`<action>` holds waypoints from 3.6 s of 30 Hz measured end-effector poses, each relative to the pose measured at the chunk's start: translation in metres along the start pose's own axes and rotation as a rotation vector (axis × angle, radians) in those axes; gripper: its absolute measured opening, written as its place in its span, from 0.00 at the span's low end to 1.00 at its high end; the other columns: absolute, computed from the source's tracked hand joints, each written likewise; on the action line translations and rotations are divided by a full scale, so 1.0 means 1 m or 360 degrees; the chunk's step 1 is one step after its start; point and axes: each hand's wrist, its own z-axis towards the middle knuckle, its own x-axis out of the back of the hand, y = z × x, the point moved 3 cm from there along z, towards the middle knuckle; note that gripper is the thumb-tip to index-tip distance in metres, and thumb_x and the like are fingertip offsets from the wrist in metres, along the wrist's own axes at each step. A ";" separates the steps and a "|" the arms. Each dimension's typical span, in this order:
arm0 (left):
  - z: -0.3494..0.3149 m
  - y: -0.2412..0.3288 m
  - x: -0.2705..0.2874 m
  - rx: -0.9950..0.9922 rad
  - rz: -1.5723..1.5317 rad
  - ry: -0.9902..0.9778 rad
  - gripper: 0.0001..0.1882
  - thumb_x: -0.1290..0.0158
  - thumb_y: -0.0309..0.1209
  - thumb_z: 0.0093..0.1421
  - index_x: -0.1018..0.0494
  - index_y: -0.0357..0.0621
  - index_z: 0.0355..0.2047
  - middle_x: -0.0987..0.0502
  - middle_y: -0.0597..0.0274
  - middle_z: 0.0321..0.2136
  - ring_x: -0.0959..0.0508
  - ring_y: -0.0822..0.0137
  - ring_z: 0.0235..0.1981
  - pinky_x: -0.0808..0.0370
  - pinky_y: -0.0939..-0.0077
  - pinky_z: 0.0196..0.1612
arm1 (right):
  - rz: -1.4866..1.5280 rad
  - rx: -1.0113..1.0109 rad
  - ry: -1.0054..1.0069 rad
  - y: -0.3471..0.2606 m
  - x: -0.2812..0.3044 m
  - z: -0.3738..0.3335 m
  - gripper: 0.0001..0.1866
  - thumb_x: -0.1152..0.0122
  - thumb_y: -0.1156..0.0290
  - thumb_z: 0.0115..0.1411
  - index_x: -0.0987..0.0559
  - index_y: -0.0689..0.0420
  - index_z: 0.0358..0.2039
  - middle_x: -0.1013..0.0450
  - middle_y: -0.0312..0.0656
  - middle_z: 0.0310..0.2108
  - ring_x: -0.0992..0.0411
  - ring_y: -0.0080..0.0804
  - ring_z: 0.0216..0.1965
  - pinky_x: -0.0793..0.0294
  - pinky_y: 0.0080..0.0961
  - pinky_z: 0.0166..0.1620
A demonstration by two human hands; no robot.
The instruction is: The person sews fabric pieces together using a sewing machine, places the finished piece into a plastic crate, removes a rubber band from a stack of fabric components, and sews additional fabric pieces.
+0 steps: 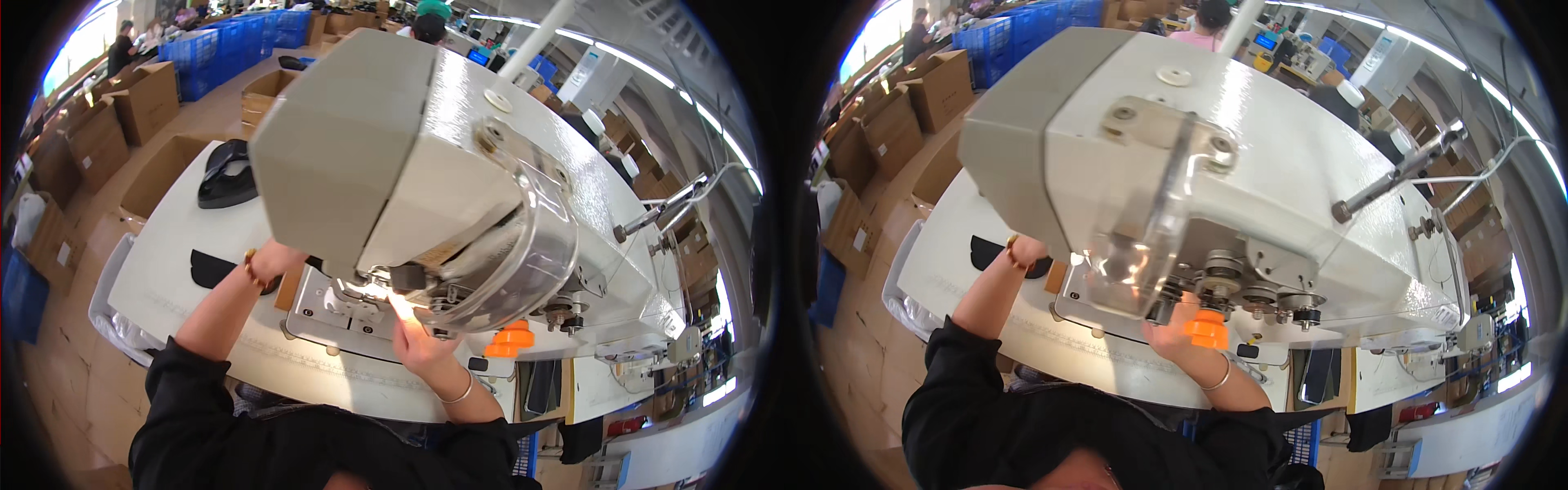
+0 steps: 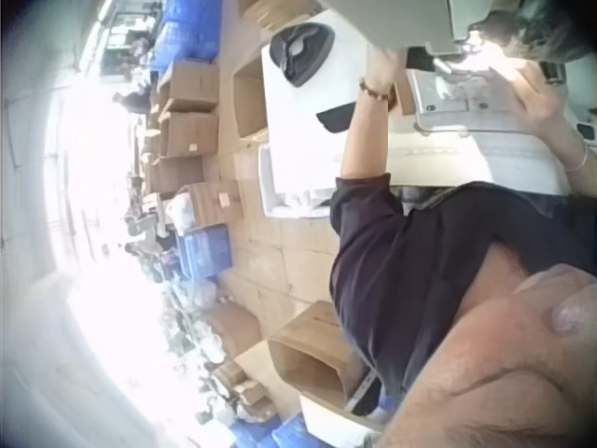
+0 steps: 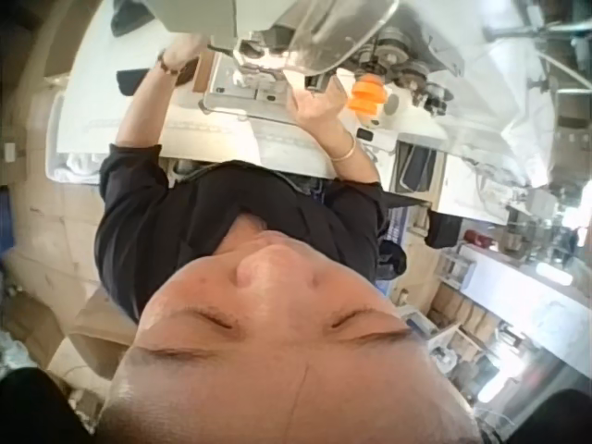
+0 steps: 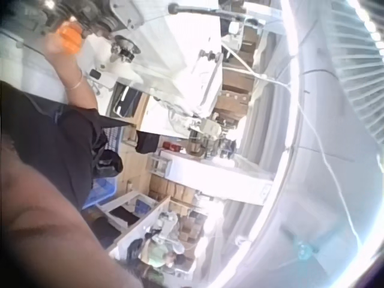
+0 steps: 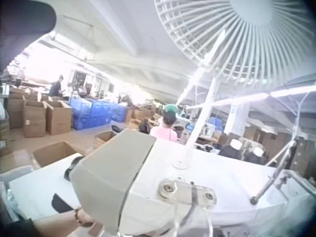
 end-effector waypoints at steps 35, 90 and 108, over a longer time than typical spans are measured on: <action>-0.070 -0.222 0.265 0.0219 0.2383 -0.0442 0.19 0.43 0.36 0.64 0.24 0.36 0.50 0.22 0.38 0.46 0.21 0.41 0.49 0.26 0.49 0.50 | -0.1120 -0.2969 -0.0579 -0.020 0.304 -0.483 0.11 0.41 0.66 0.59 0.14 0.52 0.38 0.17 0.47 0.36 0.19 0.51 0.41 0.20 0.44 0.46; -0.051 0.045 0.062 0.0181 0.0811 -0.0102 0.20 0.36 0.27 0.51 0.26 0.41 0.45 0.24 0.52 0.41 0.23 0.50 0.46 0.24 0.61 0.49 | -0.0006 0.0282 0.0131 -0.048 -0.010 0.016 0.16 0.36 0.74 0.54 0.15 0.55 0.45 0.24 0.50 0.48 0.25 0.46 0.49 0.18 0.41 0.51; -0.035 0.120 -0.025 -0.0299 0.1002 -0.0309 0.20 0.31 0.33 0.46 0.23 0.49 0.40 0.25 0.63 0.46 0.26 0.55 0.47 0.27 0.60 0.49 | 0.0306 0.0375 0.0170 -0.031 -0.015 -0.006 0.15 0.35 0.72 0.49 0.17 0.63 0.39 0.23 0.51 0.45 0.22 0.46 0.46 0.19 0.42 0.49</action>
